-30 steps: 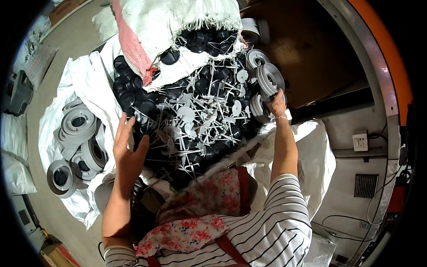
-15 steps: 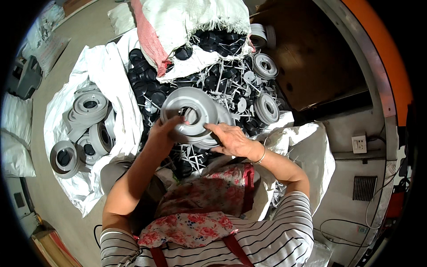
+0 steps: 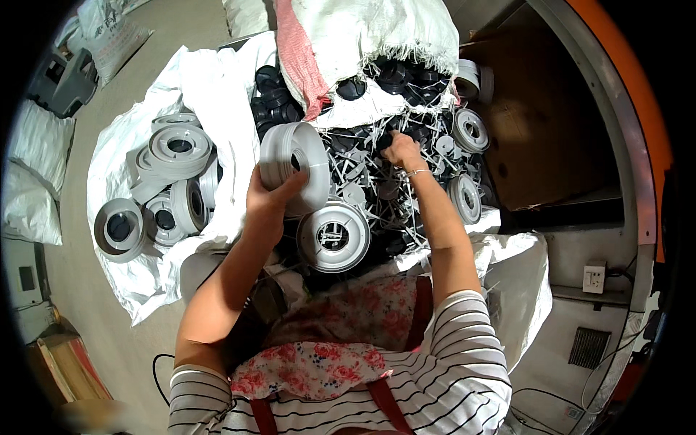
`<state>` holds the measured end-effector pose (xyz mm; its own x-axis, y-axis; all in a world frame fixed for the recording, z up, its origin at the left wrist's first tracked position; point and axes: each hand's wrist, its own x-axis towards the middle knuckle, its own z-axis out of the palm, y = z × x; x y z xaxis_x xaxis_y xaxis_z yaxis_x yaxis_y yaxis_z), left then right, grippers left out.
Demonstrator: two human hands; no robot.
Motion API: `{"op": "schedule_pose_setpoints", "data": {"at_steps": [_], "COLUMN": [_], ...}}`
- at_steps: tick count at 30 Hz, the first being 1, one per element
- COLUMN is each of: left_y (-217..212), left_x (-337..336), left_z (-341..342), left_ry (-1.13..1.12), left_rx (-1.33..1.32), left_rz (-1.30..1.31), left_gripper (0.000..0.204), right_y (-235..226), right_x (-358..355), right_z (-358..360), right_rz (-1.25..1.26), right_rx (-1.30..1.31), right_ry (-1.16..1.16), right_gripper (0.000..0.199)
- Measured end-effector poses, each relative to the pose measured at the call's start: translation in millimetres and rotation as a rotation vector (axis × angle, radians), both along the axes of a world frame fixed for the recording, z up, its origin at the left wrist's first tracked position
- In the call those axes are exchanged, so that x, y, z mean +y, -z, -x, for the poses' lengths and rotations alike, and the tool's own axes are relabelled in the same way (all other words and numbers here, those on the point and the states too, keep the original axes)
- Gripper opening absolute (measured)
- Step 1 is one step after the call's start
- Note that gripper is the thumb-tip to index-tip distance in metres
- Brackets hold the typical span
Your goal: The person sorts grey and black circular plastic components from a large white sack. They pick up the parts one by one, inspect them, and place the grey items into a separate white sack while discarding the black items back into the original pile. The process involves repetitive picking, inspecting, and placing of the plastic parts.
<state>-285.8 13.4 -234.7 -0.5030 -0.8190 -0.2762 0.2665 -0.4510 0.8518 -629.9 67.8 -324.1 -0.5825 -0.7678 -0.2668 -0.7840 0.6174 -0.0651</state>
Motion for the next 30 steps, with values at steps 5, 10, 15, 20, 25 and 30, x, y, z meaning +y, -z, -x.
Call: {"op": "schedule_pose_setpoints", "data": {"at_steps": [5,10,15,20,25,30], "left_y": [3,-7,17,22,-6,1], "left_x": [3,13,7,2,-5,9], "left_z": [-6,-4,-16,-14,-40,-25], "left_ry": [-0.008,0.099,0.065,0.092,0.098,0.194], "left_rx": [-0.095,-0.165,-0.043,-0.336,-0.313,0.124], "left_rz": [0.049,0.192,0.338,0.573,0.273,0.434], "left_gripper": [0.053,0.034,0.053,0.038,0.027,0.015], "right_y": [-5,19,-7,27,-26,-105], "right_x": [4,14,-4,7,-7,42], "right_z": [-3,3,-26,27,-60,-175], "right_rz": [0.196,0.339,0.143,0.342,0.663,0.894], "right_rx": [-0.237,-0.073,0.149,0.091,-0.109,-0.383], "right_ry": [0.045,0.133,0.254,0.360,0.151,-0.312], "right_gripper": [0.053,0.053,0.054,0.041,0.042,0.037]}}
